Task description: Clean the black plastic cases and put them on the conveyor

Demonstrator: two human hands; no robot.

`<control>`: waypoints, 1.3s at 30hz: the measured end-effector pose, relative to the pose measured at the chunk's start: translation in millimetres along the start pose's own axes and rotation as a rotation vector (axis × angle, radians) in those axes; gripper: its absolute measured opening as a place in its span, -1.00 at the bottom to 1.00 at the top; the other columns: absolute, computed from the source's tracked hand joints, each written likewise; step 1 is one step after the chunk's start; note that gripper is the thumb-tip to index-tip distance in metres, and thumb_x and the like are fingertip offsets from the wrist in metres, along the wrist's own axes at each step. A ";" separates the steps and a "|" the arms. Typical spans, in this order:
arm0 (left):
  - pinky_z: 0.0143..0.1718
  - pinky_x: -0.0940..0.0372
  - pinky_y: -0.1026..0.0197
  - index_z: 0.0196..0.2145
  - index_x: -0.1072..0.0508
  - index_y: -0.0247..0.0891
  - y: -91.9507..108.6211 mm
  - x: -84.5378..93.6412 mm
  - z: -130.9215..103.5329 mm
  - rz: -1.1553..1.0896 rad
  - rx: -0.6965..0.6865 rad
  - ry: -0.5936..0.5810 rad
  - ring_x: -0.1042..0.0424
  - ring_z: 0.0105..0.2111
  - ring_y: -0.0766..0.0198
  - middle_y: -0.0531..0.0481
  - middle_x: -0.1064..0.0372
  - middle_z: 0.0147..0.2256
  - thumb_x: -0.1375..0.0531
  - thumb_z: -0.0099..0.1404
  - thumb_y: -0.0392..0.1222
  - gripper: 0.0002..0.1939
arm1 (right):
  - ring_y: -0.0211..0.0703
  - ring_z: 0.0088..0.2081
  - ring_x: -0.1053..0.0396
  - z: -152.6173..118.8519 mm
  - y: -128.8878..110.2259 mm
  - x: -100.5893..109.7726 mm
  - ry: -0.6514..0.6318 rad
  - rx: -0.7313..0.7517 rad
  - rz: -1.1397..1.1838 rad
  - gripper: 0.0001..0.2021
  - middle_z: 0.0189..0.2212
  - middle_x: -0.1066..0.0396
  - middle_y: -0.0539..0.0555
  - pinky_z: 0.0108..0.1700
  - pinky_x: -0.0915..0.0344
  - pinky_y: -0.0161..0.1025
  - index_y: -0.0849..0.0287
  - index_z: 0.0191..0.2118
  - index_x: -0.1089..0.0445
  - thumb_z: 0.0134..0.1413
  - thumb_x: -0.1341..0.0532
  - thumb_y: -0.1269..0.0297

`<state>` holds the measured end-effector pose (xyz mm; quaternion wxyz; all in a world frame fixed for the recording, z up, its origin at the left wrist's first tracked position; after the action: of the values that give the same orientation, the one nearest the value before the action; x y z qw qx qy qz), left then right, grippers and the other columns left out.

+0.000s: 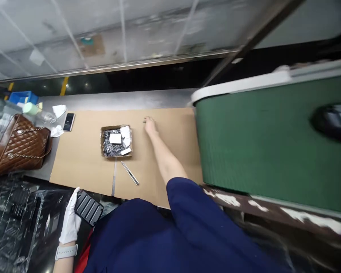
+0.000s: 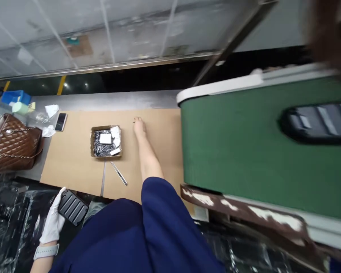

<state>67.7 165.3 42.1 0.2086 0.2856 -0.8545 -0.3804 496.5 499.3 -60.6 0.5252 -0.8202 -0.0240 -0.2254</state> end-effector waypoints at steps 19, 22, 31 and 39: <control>-0.01 -0.24 0.26 0.22 -0.14 -0.25 68.0 -81.9 -32.5 0.082 -0.085 -0.439 -0.32 -0.46 0.41 0.19 -0.26 -0.55 -0.25 0.01 -0.53 -0.18 | -0.05 0.05 -0.23 -164.3 -55.0 -89.0 -0.200 0.269 0.114 -0.77 -0.13 -0.34 0.11 0.21 -0.07 -0.04 0.14 -0.19 -0.36 -0.05 -0.26 0.36; -0.13 -0.27 0.30 0.25 -0.06 -0.23 76.8 -88.2 -41.4 0.160 -0.155 -0.574 -0.24 -0.51 0.43 0.20 -0.22 -0.55 -0.28 0.04 -0.46 -0.15 | -0.07 -0.02 -0.33 -215.4 -65.9 -104.7 -0.391 0.269 0.167 -0.79 -0.17 -0.40 0.10 0.14 -0.18 -0.07 0.09 -0.22 -0.41 -0.05 -0.27 0.24; -0.22 -0.30 0.27 0.26 -0.06 -0.19 107.3 -87.4 -44.8 0.214 -0.228 -0.765 -0.35 -0.39 0.35 0.07 -0.35 -0.39 -0.30 0.10 -0.19 -0.18 | -0.11 -0.11 -0.41 -353.8 -72.1 -133.7 -1.011 -0.016 0.599 -0.62 -0.18 -0.47 0.04 0.02 -0.30 -0.14 0.04 -0.16 -0.43 -0.08 -0.29 -0.06; 0.10 -0.19 0.16 0.27 0.01 -0.08 97.0 -73.4 -21.8 -0.012 -0.227 -0.657 -0.37 0.00 0.20 -0.04 -0.37 0.01 -0.31 0.11 -0.16 -0.15 | -0.15 -0.21 -0.43 -355.5 -92.7 -140.7 -0.748 -0.016 0.564 -0.60 -0.22 -0.49 0.03 -0.15 -0.39 -0.21 0.03 -0.19 -0.39 -0.12 -0.30 -0.09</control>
<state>103.3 254.3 120.0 -0.0494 0.1277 -0.8266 -0.5459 222.2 258.4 86.0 0.5151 -0.8236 0.0138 0.2372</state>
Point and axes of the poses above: each hand's wrist, its own z-axis towards the middle knuckle, its own x-axis out of the back of the hand, y = z × x, the point moved 9 cm from there along z, towards the middle knuckle
